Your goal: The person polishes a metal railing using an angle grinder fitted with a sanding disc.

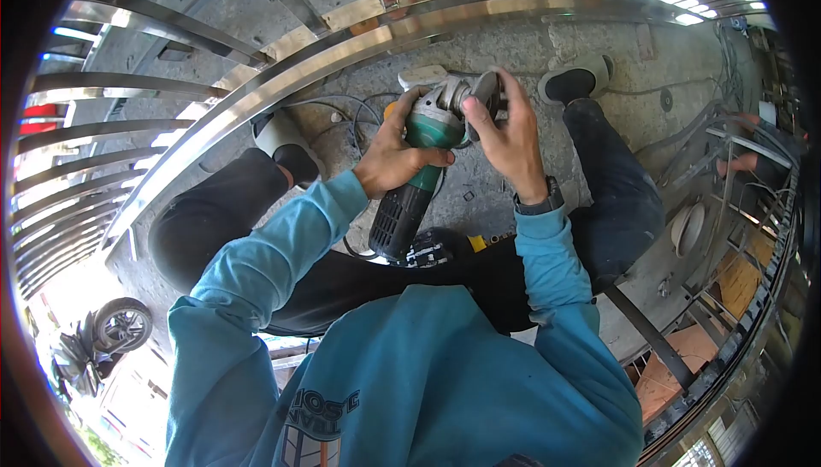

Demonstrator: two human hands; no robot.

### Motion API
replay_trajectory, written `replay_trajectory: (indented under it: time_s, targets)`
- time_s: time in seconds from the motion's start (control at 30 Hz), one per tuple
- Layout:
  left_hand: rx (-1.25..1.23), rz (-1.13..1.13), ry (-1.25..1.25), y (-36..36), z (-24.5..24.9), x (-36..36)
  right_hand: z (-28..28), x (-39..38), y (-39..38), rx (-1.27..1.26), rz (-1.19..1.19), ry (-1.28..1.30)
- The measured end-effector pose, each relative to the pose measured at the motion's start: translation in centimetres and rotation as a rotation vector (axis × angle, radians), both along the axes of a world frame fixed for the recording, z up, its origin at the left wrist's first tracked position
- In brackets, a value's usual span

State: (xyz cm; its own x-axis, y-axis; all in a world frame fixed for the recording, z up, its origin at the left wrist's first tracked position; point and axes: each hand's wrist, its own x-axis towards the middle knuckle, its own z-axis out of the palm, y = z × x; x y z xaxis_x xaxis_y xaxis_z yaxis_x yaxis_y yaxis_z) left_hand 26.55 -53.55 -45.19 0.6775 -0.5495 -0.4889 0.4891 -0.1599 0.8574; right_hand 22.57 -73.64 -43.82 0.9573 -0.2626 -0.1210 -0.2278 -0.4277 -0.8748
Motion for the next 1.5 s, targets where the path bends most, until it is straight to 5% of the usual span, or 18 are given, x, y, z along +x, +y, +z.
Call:
replay_trajectory:
  time_s: [0.13,0.23,0.3,0.37,0.5,0.57,0.63,0.7,0.73,1.0,1.07,1.1,1.17,1.23,1.3,1.37,1.43,1.5]
  targets:
    - [-0.02,0.01,-0.102,-0.2,-0.1,0.1,1.8,0.4,-0.7,0.114,0.064,-0.016]
    - [-0.09,-0.006,-0.135,-0.4,1.6,0.6,3.6,0.6,-1.7,-0.254,0.409,-0.365]
    - [-0.145,-0.025,-0.158,-0.6,2.6,0.8,4.3,-0.1,-1.4,0.235,0.053,-0.246]
    - [-0.155,0.008,-0.239,-0.8,2.7,0.9,4.7,-0.2,-0.8,0.231,-0.06,-0.173]
    - [-0.183,0.024,-0.24,-0.8,2.5,1.0,6.7,0.2,-1.1,0.055,0.057,-0.127]
    - [-0.237,0.066,-0.202,-0.9,1.8,0.8,6.5,0.8,-2.1,-0.447,0.426,-0.534]
    - [-0.164,0.099,-0.204,-1.1,1.9,1.0,5.6,0.7,-0.8,-0.162,0.316,-0.563]
    - [-0.066,0.089,-0.23,-0.9,2.7,1.4,5.2,0.5,0.2,0.403,-0.11,-0.286]
    - [-0.117,0.089,-0.204,-0.9,3.1,1.6,5.0,0.6,-0.3,0.478,-0.058,-0.13]
    - [-0.104,0.109,-0.36,-0.7,1.3,1.3,4.9,0.7,-1.2,0.107,0.336,-0.453]
    - [-0.04,0.084,-0.421,-0.7,1.6,1.4,5.9,0.4,0.2,0.602,-0.147,-0.221]
    - [0.023,0.059,-0.483,-0.7,1.7,1.5,5.8,0.5,0.3,0.603,-0.144,-0.22]
    - [0.007,0.071,-0.454,-0.8,1.6,1.5,5.6,0.5,0.4,0.568,-0.122,0.022]
    - [-0.005,0.087,-0.423,-0.7,1.8,1.5,5.2,0.7,-0.7,0.569,-0.006,-0.076]
    - [-0.14,0.077,-0.344,-0.5,2.3,1.5,5.2,1.4,-2.5,-0.18,0.437,-0.451]
    - [-0.117,0.069,-0.405,-0.6,2.4,1.7,5.5,1.0,-1.8,-0.061,0.403,-0.452]
    - [-0.087,0.059,-0.465,-0.5,2.5,1.6,6.0,0.7,-0.4,0.796,-0.145,-0.167]
    - [-0.06,0.063,-0.507,-0.7,2.7,1.7,5.0,0.7,-0.2,0.904,-0.202,-0.093]
